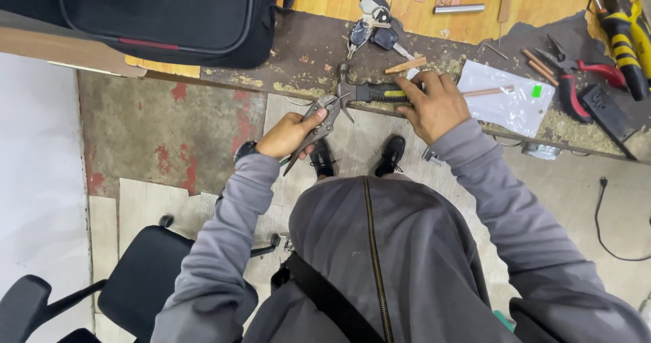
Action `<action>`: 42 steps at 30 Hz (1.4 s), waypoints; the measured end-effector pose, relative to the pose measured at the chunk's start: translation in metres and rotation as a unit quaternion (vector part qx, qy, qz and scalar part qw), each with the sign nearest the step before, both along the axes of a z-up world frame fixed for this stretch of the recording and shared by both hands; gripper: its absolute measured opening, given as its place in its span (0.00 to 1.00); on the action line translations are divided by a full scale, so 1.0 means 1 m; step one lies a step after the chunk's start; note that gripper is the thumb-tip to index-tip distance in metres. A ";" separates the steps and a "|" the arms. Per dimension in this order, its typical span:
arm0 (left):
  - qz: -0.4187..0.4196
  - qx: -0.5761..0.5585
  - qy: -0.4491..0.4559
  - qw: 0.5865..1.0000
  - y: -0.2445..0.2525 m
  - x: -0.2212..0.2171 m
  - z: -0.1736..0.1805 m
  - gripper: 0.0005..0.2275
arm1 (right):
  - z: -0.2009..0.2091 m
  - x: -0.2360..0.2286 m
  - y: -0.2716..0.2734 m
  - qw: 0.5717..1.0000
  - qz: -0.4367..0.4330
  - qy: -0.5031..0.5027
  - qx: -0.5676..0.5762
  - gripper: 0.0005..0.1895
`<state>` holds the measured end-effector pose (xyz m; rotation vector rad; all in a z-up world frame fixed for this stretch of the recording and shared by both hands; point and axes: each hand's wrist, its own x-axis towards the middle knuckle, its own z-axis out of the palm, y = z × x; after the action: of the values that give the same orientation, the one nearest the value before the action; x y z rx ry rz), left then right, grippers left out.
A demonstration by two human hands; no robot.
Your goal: The person is using pliers and a hammer to bend, shape, and flatten thin copper strips on a workbench and occasionally on the floor.
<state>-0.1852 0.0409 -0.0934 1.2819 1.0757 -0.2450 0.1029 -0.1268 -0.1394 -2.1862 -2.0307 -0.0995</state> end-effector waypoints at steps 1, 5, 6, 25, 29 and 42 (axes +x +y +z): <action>0.001 -0.004 -0.001 1.000 0.001 0.000 0.003 0.25 | 0.000 -0.001 -0.003 1.000 -0.005 0.003 0.001 0.29; 0.009 -0.005 -0.001 1.000 -0.001 0.001 0.012 0.25 | 0.000 0.000 -0.009 0.999 -0.009 0.031 0.010 0.26; 0.007 -0.006 0.002 1.000 -0.003 0.000 0.010 0.25 | -0.004 0.001 -0.010 0.999 -0.011 0.033 0.010 0.26; -0.059 0.021 0.032 0.998 -0.008 0.001 0.020 0.30 | 0.037 0.028 0.029 0.993 0.121 0.005 0.003 0.26; -0.053 0.018 0.040 0.998 -0.007 0.000 0.021 0.30 | 0.057 0.029 0.011 0.991 0.061 0.113 0.029 0.29; -0.106 0.057 -0.004 0.993 -0.006 -0.006 0.025 0.34 | -0.017 0.256 -0.229 0.946 -0.311 0.042 0.081 0.23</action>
<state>-0.1915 0.0352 -0.0686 1.5008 0.9578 -0.3409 0.3593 -0.3560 -0.1559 -2.5750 -1.1743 -0.2295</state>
